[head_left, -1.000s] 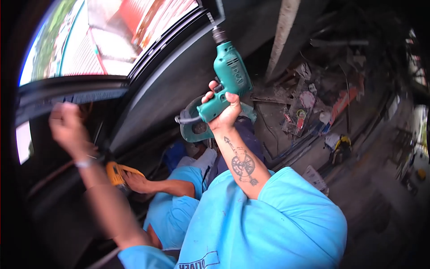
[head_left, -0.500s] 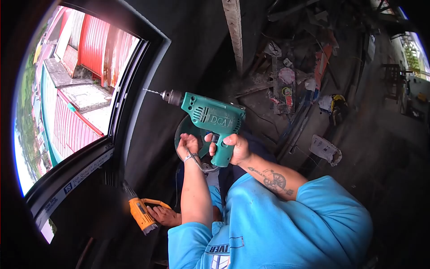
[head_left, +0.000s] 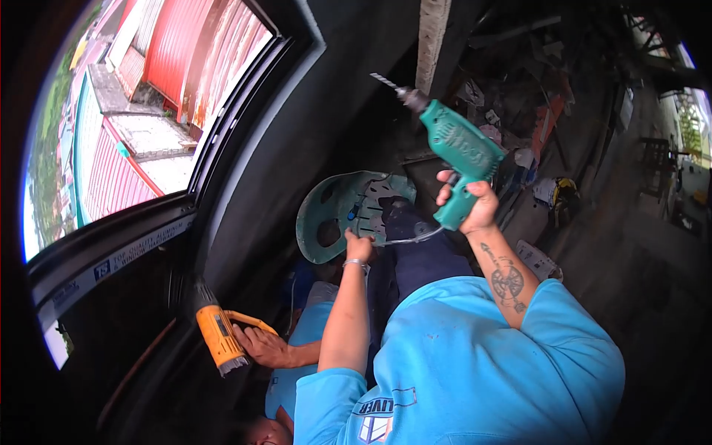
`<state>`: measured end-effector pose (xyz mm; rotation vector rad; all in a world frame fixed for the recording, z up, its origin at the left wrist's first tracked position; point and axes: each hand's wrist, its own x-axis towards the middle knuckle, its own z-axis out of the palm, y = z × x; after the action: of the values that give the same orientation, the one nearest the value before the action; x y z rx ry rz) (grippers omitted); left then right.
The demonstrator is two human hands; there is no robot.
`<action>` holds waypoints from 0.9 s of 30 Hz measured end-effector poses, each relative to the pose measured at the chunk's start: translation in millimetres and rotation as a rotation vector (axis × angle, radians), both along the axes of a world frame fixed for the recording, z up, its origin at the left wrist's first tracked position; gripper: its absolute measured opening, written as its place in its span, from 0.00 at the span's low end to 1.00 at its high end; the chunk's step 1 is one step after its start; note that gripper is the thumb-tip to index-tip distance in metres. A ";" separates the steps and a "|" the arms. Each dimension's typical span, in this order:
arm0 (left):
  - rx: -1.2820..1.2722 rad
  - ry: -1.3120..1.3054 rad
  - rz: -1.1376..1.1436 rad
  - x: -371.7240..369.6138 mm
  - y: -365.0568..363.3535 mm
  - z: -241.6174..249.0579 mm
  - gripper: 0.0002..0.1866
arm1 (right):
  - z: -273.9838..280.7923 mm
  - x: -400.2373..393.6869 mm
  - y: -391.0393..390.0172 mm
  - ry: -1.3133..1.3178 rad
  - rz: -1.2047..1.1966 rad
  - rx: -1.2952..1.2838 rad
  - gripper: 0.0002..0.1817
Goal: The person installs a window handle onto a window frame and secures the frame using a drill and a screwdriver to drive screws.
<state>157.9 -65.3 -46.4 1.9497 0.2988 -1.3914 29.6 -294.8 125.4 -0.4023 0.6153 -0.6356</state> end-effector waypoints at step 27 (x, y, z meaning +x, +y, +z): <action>0.155 0.267 0.649 -21.1 117.5 -80.3 0.13 | 21.6 -50.1 -10.3 0.301 0.062 -0.230 0.31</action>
<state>136.9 52.1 -126.7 1.5618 1.0851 -1.1996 -20.5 -305.1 147.0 -0.7388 0.8150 -0.5928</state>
